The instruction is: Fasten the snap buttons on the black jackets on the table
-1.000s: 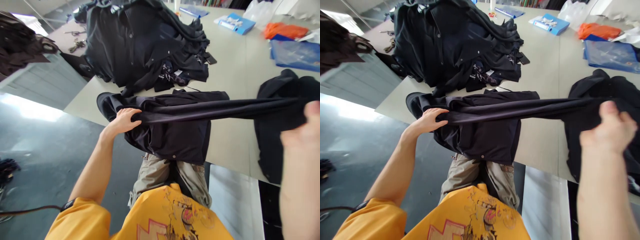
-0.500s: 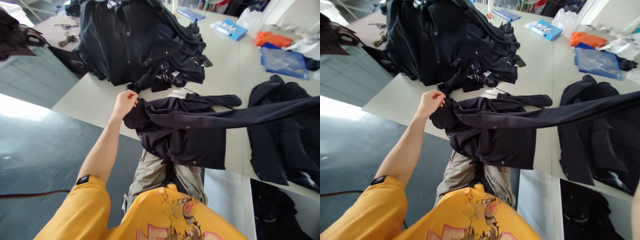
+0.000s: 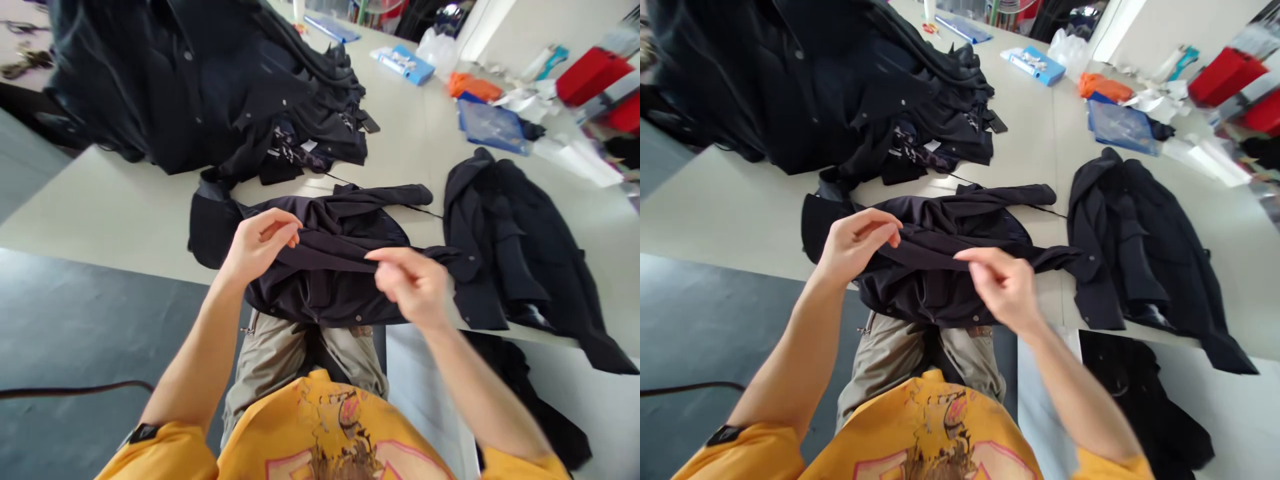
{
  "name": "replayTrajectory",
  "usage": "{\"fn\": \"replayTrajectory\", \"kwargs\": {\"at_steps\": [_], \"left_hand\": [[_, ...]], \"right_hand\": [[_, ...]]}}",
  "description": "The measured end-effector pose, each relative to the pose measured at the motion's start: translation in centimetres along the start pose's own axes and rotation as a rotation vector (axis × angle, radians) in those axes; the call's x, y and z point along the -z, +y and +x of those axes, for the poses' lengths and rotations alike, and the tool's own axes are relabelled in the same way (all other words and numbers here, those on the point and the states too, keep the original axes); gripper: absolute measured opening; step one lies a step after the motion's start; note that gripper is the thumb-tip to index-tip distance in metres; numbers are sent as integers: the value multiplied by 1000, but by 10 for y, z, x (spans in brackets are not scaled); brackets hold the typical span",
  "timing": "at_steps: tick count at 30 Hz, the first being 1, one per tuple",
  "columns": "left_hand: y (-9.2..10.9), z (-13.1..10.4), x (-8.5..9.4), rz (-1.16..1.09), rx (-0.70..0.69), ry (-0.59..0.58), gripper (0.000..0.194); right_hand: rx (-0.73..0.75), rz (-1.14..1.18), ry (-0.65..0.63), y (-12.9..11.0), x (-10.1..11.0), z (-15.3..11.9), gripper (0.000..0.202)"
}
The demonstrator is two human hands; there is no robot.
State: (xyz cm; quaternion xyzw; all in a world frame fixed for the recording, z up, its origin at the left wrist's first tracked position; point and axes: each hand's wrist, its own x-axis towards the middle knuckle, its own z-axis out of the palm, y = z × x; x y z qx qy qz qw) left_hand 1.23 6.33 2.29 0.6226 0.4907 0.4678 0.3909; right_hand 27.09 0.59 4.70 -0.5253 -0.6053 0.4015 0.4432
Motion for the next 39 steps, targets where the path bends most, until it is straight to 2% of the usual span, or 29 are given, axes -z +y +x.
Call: {"fn": "replayTrajectory", "kwargs": {"at_steps": [2, 4, 6, 9, 13, 16, 20, 23, 28, 31, 35, 39], "left_hand": [[12, -13, -11, -84, -19, -41, 15], [21, -26, -15, -162, -30, -74, 19], [26, -38, -16, -238, -45, -101, 24], [31, -52, -15, -323, -48, -172, 27], [36, -62, -17, -355, -41, -330, 26], [37, -63, -19, -333, -92, -387, 23], [40, -62, -18, -219, -150, -427, 17], [43, -61, -15, -144, -171, -467, 13], [48, -59, -9, 74, -242, -455, 14], [48, -57, -6, 149, -286, -474, 16], [44, -57, -6, 146, -324, -500, 19], [40, -59, -9, 111, -357, -467, 20]], "right_hand": [[36, 301, -169, 1, -37, -6, 26], [48, 538, -238, 0, -58, -9, 27], [27, 699, -274, -2, -66, -11, 29], [-45, 809, -326, -6, -65, -13, 37], [-132, 755, -343, -12, -56, -16, 53], [-154, 699, -358, -15, -52, -19, 60], [-99, 593, -390, -18, -50, -23, 59], [-22, 414, -405, -19, -48, -27, 56], [157, 142, -430, -24, -43, -30, 56], [201, 66, -462, -27, -42, -29, 58], [193, 69, -484, -29, -40, -28, 57], [156, 153, -517, -31, -40, -28, 55]]}}
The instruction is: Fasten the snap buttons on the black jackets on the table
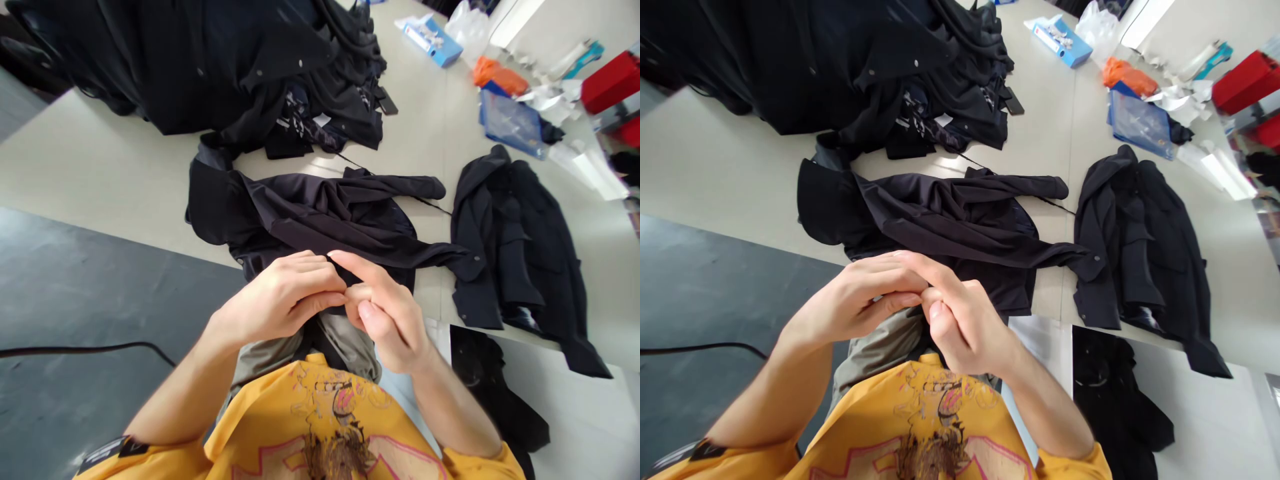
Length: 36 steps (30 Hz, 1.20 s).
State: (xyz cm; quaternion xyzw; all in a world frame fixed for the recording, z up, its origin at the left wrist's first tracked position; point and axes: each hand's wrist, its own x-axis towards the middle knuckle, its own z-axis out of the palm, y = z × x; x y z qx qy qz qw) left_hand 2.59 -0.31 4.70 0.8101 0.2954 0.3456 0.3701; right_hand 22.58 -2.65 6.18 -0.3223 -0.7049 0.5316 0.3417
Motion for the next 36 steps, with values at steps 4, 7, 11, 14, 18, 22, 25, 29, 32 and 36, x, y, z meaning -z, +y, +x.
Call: {"fn": "replayTrajectory", "kwargs": {"at_steps": [4, 7, 11, 14, 18, 22, 25, 29, 32, 36], "left_hand": [[-1, -1, -4, -3, 13, 51, 22], [-1, -1, -5, -6, 8, 72, 23], [1, -1, -7, -30, 1, 79, 18], [3, 0, -10, -9, -1, 93, 13], [1, 1, -14, 32, -13, 133, 12], [-2, 1, -19, 31, -41, 161, 15], [-5, 0, -25, -3, -47, 213, 14], [-8, 0, -33, -61, -43, 264, 14], [-8, 1, -37, -96, -48, 294, 14], [-8, 2, -37, -130, -42, 292, 14]], "right_hand": [[-40, 57, 26, -1, -1, 0, 55], [-72, 82, 35, -1, -1, 1, 54], [-78, 71, 40, 0, -1, 2, 53], [-70, -19, 53, 1, -1, 2, 53], [-22, -137, 62, 2, -1, 1, 57], [10, -150, 76, 2, -3, 1, 57], [14, -114, 89, 3, -4, 1, 57], [13, -102, 83, 4, -4, 1, 57], [21, -106, 86, 5, -3, 2, 58], [42, -134, 94, 6, -1, 3, 59]]}}
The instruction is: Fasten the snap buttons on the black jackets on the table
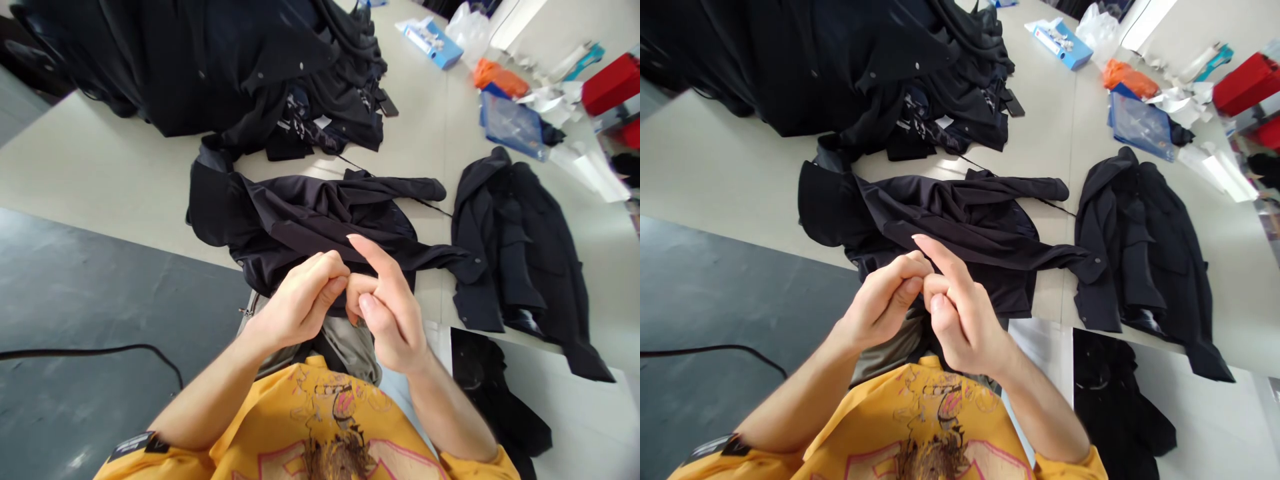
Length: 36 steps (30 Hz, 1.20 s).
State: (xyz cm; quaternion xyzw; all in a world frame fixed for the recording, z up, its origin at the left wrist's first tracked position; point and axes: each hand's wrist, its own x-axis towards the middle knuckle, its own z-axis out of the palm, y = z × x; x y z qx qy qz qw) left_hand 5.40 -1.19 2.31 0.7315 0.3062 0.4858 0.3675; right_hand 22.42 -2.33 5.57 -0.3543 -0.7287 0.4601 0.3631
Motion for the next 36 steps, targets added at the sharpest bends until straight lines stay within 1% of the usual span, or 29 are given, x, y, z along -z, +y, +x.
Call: {"fn": "replayTrajectory", "kwargs": {"at_steps": [4, 7, 9, 11, 14, 18, 21, 24, 29, 32, 36], "left_hand": [[3, 0, 5, 57, 5, 17, 6], [7, 2, 9, 220, -36, 34, 5], [10, 3, 11, 349, -75, 19, 6], [12, 5, 12, 470, -104, -5, 5], [13, 6, 13, 617, -113, -43, 7], [12, 6, 11, 705, -120, -66, 14], [10, 7, 8, 722, -128, -55, 20], [7, 8, 6, 701, -138, -28, 22], [2, 9, 7, 603, -167, 7, 15], [1, 9, 8, 523, -169, 55, 14], [0, 8, 9, 405, -141, 136, 15]], "right_hand": [[18, -113, 1, 1, 1, 0, 60], [76, -232, 26, 3, 1, 2, 62], [147, -303, 63, 5, 0, 3, 66], [189, -371, 66, 6, 0, 5, 71], [192, -485, 27, 6, 0, 8, 74], [159, -644, 6, 5, 0, 11, 72], [132, -710, -17, 5, -2, 12, 71], [135, -690, -40, 6, -1, 12, 71], [126, -508, -106, 7, 2, 10, 72], [122, -396, -114, 7, 3, 10, 71], [115, -344, -107, 7, 4, 8, 70]]}}
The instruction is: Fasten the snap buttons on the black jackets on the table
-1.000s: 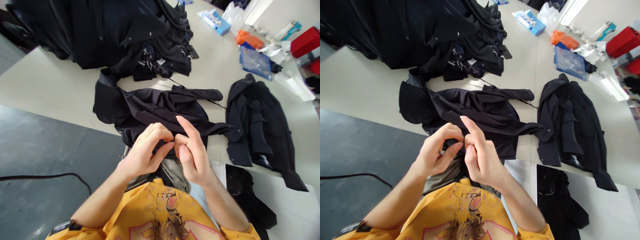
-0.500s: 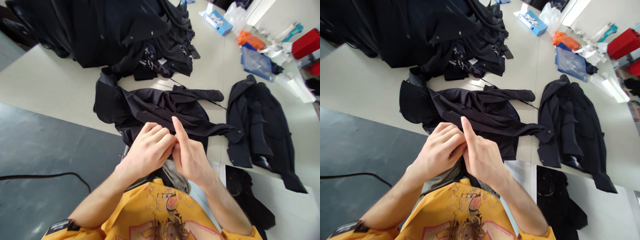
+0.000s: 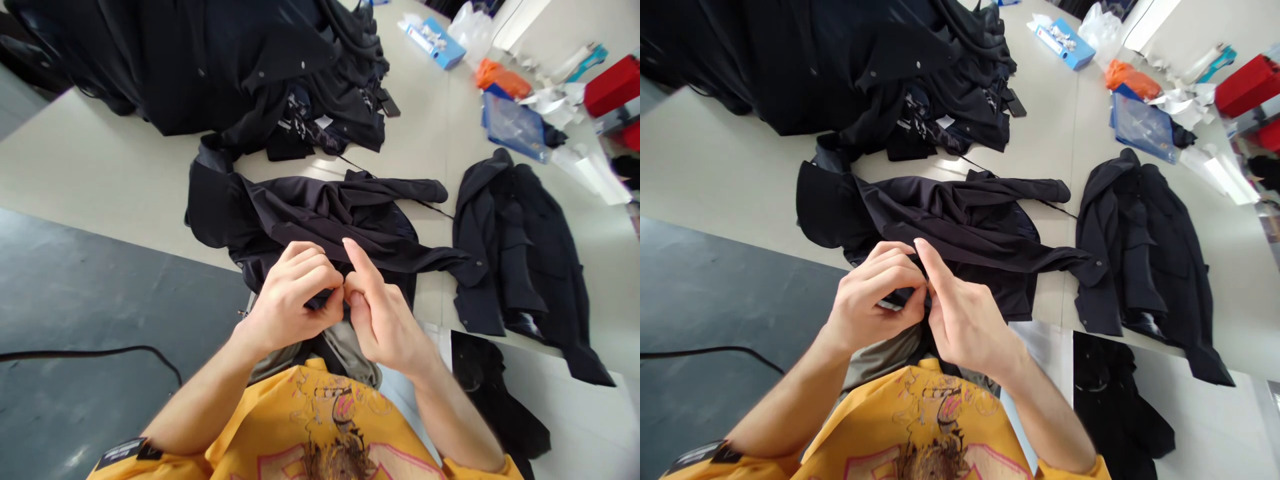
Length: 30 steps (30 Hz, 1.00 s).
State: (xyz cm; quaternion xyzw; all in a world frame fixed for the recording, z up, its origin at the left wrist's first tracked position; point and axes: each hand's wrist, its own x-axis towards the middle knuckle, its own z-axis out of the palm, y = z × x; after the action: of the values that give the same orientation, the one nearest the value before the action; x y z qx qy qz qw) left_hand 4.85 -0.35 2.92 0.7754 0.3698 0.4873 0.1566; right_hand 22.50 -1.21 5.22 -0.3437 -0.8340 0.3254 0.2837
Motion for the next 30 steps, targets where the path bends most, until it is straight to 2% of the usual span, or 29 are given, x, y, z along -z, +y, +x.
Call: {"fn": "replayTrajectory", "kwargs": {"at_steps": [4, 7, 12, 18, 22, 26, 30], "left_hand": [[-3, -3, 3, -70, 88, 18, 14], [-4, -5, 7, -125, 131, -33, 13], [-3, -5, 8, -158, 126, -114, 13], [-1, -3, 5, 77, 11, -216, 8], [-2, -4, 5, 176, -20, -267, 13], [-2, -5, 3, 163, -18, -266, 17], [-3, -7, -1, 138, 10, -191, 15]], "right_hand": [[-23, 26, 59, 0, 4, -3, 68], [-62, 11, 72, 1, 7, -4, 69], [-70, 0, 57, 0, 7, -3, 68], [-52, -76, -4, 2, 5, 1, 69], [-52, -173, -41, 5, 4, 2, 71], [-50, -230, -92, 7, 0, 1, 72], [-56, -178, -100, 8, -5, 0, 70]]}}
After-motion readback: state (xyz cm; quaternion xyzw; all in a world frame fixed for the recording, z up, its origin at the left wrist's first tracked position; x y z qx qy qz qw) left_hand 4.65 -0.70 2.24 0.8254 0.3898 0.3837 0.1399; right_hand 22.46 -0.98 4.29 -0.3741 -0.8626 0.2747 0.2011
